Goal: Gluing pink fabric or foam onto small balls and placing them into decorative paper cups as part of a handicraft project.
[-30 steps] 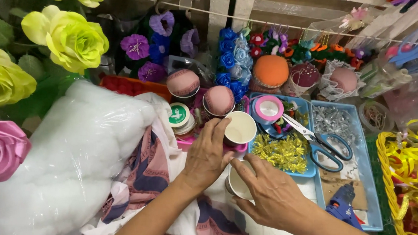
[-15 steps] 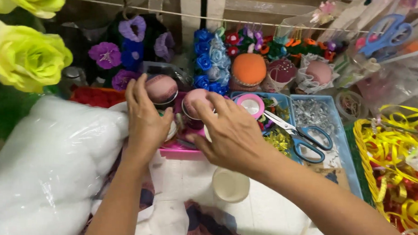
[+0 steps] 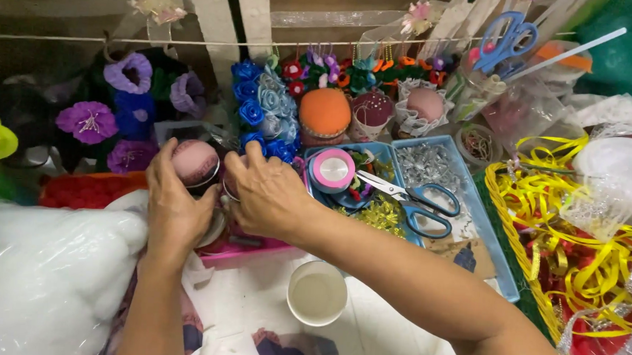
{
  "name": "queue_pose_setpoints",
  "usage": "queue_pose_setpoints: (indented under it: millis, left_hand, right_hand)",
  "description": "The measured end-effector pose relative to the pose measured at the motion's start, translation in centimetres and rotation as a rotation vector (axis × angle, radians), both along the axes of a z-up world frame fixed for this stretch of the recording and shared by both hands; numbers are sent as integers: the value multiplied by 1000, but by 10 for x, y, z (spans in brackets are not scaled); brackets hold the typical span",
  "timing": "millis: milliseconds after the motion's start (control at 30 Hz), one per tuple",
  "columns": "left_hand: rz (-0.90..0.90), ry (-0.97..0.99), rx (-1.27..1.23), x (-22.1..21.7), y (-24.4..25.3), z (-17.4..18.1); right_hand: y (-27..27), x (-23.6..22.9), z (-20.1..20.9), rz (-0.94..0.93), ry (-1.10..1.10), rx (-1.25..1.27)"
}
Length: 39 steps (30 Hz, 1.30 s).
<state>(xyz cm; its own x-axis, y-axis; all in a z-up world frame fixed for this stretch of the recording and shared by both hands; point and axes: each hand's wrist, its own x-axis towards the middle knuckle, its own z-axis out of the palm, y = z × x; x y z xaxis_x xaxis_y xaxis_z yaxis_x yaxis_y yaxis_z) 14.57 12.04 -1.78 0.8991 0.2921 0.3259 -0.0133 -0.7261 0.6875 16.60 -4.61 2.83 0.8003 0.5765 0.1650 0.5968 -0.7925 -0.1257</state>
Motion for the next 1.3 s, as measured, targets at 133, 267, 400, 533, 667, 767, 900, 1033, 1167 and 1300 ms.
queue_pose_setpoints:
  millis: [133,267,400,533,667,767,900,1033,1167,1300]
  left_hand:
    - [-7,-22,7,1,-2,0]
    - [4,-24,4,1,-3,2]
    - [-73,-82,-26,-4,-3,9]
    - [-52,-15,-56,-8,-5,17]
    - [-35,9,-74,-10,-11,24]
    - [-24,9,-73,-9,-11,24]
    - [-38,-20,-60,-9,-11,22]
    - [-24,-18,-68,-10,-13,23]
    - [-37,-32,-64,-11,-13,25]
    - [-37,-15,-71,-12,-13,27]
  right_hand:
    - [-1,-6,15,-11,37,69]
    - [-13,-17,51,8,65,219]
    - [-56,-25,107,-39,132,315]
    - [-131,-19,151,-276,201,247]
    - [-209,-10,170,-675,180,178]
    - [-263,-4,163,-825,154,108]
    - [-296,-2,151,-934,147,32]
    - [-302,6,134,-939,196,-43]
    - [-302,20,108,-891,139,-50]
    - [-300,32,79,-862,113,-91]
